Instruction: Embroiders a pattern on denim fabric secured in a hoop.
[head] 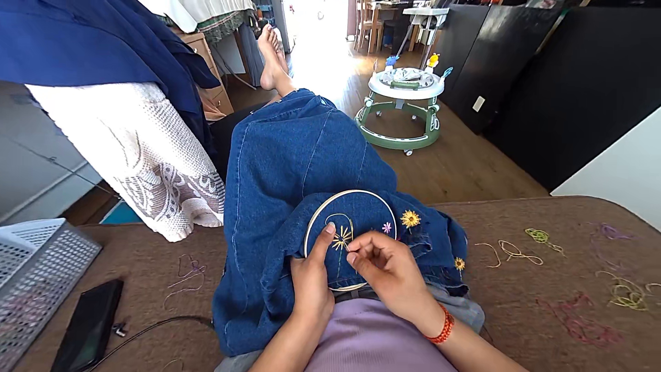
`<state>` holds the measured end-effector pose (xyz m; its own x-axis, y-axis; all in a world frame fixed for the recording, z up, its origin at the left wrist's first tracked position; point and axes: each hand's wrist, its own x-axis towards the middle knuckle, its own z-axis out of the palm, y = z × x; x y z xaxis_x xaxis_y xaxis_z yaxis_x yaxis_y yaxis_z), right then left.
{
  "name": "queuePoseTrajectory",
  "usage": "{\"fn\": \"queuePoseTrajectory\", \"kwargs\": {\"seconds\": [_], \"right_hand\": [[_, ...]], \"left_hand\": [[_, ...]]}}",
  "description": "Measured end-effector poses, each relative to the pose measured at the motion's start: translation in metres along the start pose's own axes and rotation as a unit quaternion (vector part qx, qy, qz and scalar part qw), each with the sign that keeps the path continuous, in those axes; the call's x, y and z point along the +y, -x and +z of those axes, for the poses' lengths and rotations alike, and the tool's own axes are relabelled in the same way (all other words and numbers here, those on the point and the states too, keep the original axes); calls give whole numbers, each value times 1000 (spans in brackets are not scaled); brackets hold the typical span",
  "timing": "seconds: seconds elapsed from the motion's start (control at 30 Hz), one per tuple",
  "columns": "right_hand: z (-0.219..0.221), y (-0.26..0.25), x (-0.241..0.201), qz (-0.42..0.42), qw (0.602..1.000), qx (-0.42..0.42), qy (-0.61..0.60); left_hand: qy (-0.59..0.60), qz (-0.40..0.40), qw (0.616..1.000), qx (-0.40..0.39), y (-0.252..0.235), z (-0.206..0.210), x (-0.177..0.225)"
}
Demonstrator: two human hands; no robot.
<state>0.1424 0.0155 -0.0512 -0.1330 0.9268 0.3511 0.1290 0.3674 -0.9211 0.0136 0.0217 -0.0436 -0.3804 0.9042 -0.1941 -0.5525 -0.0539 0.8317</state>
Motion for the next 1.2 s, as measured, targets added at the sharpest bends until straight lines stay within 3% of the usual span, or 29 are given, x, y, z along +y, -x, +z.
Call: {"fn": "queuePoseTrajectory", "kwargs": {"seconds": [0.63, 1.2], "right_hand": [[4, -7, -8, 95, 994, -18, -44], [5, -9, -10, 128, 987, -23, -97]], "left_hand": [[16, -4, 1000, -2, 2, -1, 0], [23, 9, 1000, -5, 5, 0, 0]]}}
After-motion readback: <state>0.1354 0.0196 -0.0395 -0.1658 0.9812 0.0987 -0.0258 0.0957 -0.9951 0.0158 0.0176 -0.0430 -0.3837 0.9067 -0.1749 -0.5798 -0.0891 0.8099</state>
